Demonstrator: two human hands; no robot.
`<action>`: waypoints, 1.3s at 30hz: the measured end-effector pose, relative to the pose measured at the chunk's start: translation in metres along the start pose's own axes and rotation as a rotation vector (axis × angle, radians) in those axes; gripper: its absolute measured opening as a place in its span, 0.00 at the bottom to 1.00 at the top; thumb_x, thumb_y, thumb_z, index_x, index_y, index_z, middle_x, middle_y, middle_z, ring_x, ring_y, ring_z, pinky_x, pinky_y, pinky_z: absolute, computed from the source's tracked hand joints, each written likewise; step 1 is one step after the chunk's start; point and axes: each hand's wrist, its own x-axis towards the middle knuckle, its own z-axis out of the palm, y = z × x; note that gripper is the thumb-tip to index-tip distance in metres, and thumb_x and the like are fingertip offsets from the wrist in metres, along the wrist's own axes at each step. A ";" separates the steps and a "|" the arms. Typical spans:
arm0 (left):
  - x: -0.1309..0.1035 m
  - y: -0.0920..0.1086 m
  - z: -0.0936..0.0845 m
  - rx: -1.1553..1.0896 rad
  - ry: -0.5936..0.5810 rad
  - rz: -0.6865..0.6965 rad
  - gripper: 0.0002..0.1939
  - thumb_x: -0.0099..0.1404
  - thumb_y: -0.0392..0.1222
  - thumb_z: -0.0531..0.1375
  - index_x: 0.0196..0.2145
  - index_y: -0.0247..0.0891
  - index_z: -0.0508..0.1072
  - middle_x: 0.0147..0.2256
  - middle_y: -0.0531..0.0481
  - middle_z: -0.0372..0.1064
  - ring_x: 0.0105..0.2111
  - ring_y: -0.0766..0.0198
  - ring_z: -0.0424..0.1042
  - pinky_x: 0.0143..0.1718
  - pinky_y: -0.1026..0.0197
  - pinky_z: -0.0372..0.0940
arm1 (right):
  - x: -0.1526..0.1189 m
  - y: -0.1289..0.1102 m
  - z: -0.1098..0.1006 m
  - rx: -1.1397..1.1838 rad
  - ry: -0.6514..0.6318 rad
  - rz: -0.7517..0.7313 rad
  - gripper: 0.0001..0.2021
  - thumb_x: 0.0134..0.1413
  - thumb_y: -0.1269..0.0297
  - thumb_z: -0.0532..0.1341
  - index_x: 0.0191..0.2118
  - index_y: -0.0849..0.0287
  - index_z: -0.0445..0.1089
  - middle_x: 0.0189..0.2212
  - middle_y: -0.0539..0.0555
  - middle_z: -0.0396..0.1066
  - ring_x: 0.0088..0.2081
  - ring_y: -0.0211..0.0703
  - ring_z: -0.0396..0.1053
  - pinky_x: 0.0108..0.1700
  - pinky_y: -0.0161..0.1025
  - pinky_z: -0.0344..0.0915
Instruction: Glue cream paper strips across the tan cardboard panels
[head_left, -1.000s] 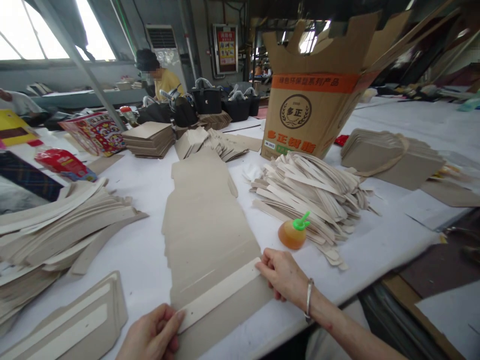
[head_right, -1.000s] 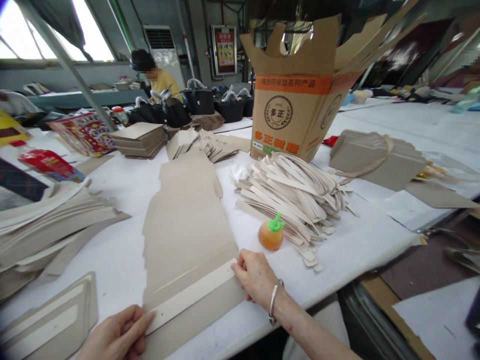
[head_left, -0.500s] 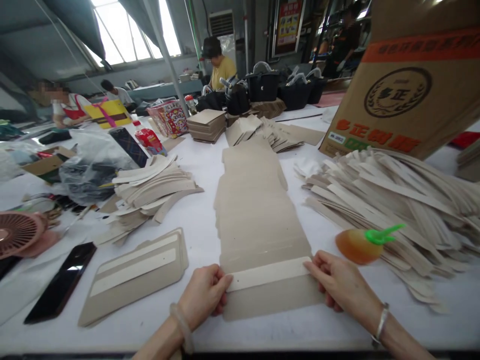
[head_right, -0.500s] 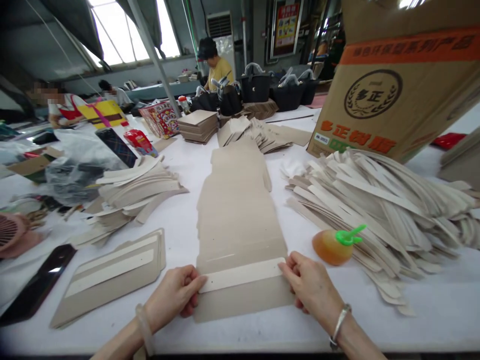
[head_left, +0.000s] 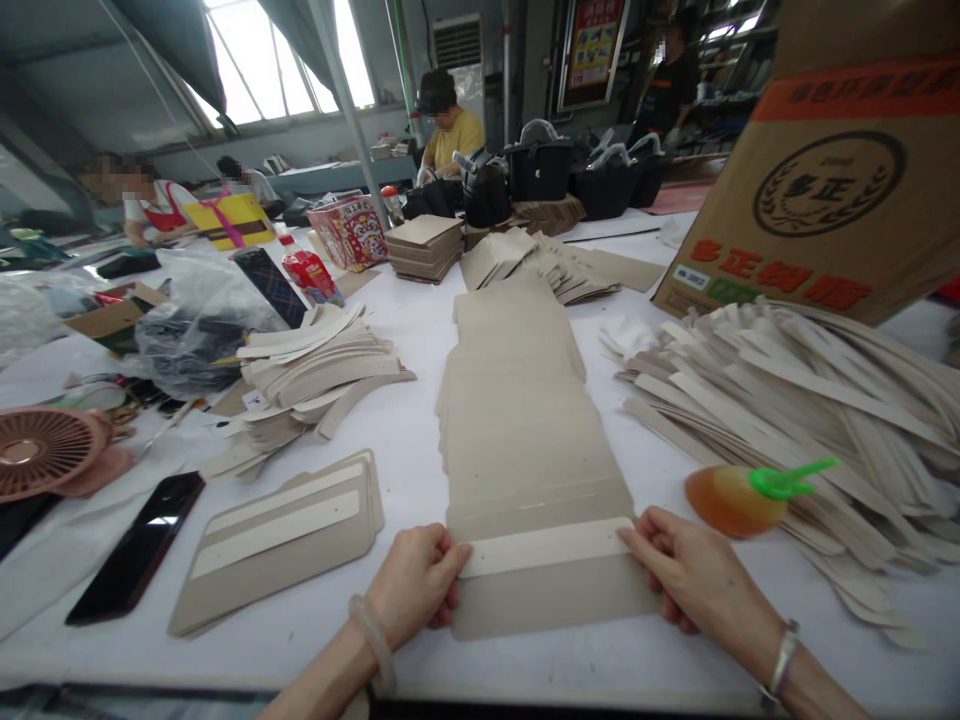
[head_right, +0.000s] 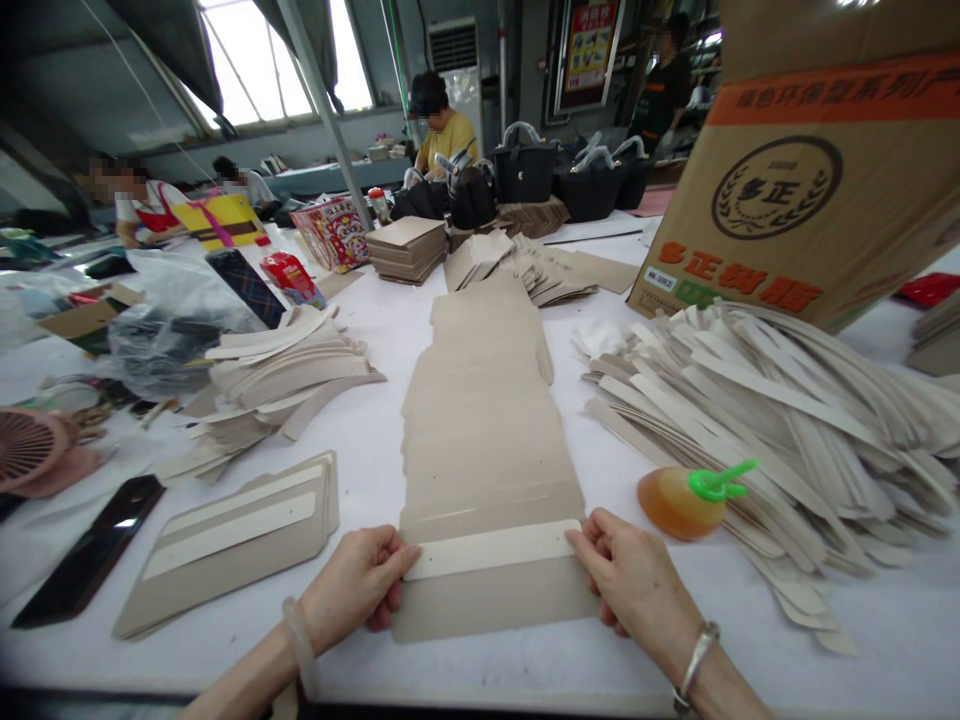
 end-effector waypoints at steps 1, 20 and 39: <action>0.000 0.001 0.000 0.005 0.000 0.002 0.14 0.60 0.52 0.50 0.25 0.40 0.61 0.15 0.56 0.65 0.12 0.68 0.64 0.11 0.68 0.57 | 0.000 0.000 0.000 0.000 0.001 0.002 0.15 0.51 0.50 0.50 0.22 0.54 0.53 0.11 0.42 0.60 0.08 0.33 0.59 0.08 0.27 0.51; -0.013 0.015 0.000 0.618 0.232 0.259 0.08 0.64 0.41 0.49 0.37 0.40 0.66 0.32 0.50 0.70 0.33 0.61 0.69 0.34 0.61 0.60 | -0.002 0.010 0.003 -0.525 0.385 -0.450 0.05 0.55 0.64 0.52 0.36 0.55 0.62 0.26 0.51 0.69 0.25 0.42 0.68 0.24 0.35 0.59; -0.004 -0.030 0.014 1.297 0.439 1.247 0.27 0.61 0.31 0.50 0.59 0.38 0.56 0.52 0.55 0.66 0.48 0.64 0.68 0.45 0.69 0.65 | -0.006 0.025 -0.007 -0.816 0.269 -1.208 0.19 0.59 0.74 0.47 0.54 0.60 0.62 0.43 0.56 0.71 0.44 0.47 0.63 0.45 0.43 0.57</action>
